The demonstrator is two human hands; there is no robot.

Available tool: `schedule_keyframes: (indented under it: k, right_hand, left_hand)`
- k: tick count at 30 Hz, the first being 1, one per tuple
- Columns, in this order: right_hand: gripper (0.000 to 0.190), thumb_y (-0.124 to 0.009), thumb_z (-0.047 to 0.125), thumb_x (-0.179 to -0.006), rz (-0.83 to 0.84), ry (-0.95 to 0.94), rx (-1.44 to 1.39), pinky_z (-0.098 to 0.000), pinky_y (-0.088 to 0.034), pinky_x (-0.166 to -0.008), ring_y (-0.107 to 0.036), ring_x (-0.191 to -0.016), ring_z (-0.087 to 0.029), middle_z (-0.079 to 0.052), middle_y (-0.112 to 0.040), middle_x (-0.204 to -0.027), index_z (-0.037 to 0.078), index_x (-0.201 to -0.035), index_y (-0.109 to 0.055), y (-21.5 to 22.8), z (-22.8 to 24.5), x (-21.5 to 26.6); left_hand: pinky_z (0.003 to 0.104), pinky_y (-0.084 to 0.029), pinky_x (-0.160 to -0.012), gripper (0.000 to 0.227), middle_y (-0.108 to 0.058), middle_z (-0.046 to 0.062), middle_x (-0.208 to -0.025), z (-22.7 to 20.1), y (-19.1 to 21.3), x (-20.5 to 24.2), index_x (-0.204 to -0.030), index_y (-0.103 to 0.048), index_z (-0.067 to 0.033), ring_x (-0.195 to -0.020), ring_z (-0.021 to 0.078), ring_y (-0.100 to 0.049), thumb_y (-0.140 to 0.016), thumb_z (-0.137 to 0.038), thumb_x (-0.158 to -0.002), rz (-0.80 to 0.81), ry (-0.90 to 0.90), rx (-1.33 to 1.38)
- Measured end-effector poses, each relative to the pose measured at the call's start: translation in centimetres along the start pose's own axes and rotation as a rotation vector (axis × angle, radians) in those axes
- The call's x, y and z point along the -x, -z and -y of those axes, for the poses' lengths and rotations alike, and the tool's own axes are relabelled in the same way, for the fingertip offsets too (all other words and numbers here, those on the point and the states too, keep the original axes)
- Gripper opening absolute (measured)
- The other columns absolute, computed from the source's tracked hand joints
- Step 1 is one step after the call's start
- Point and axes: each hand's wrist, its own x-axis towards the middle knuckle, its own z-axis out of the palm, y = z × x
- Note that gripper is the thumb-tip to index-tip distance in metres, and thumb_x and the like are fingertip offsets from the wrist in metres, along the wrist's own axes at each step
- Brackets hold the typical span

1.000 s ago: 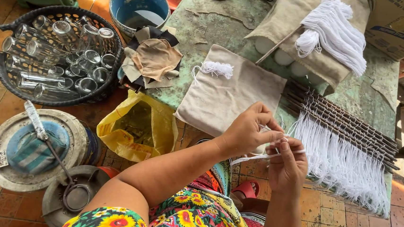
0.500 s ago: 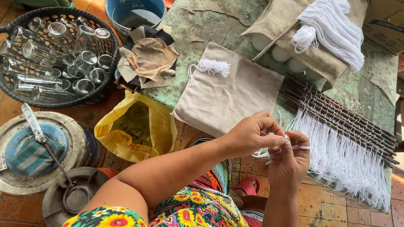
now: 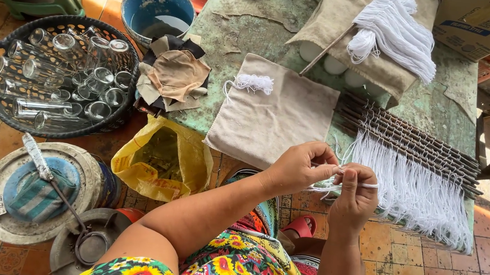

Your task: Winding white thread around a small wooden frame to prepare it for a craft or candle-making process.

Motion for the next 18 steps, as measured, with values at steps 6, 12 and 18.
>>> schedule_keyframes:
  k: [6,12,18]
  right_hand:
    - [0.028,-0.047,0.034,-0.112,0.033,-0.235,-0.544,-0.0296,-0.051,-0.101,-0.057,-0.115,-0.020,-0.007,-0.052,-0.113,0.013,-0.093,-0.044,-0.6,2.0,0.0]
    - [0.030,-0.056,0.035,-0.106,0.296,-0.285,-0.729,-0.0490,-0.032,-0.123,-0.039,-0.150,-0.029,-0.006,-0.038,-0.164,0.021,-0.080,-0.061,-1.8,5.1,0.0]
    - [0.014,-0.081,0.032,-0.084,0.465,-0.042,-0.351,-0.0465,-0.005,-0.125,-0.013,-0.160,-0.031,-0.006,-0.016,-0.174,0.019,-0.085,-0.079,-2.3,5.9,0.3]
  left_hand:
    - [0.039,-0.052,-0.094,0.016,-0.062,0.011,-0.094,0.5,0.2,0.0,-0.101,-0.075,-0.0129,-0.097,0.0208,-0.062,-0.076,-0.026,-0.092,0.018,0.041,0.082]
    - [0.036,-0.053,-0.095,0.013,-0.061,0.007,-0.083,-1.2,0.2,-0.6,-0.102,-0.075,-0.0088,-0.092,0.0197,-0.067,-0.070,-0.020,-0.098,0.062,-0.009,0.134]
    - [0.034,-0.056,-0.081,0.006,-0.062,0.007,-0.090,1.0,0.5,-0.5,-0.097,-0.075,-0.0105,-0.088,0.0216,-0.069,-0.075,-0.015,-0.093,0.036,-0.214,-0.156]
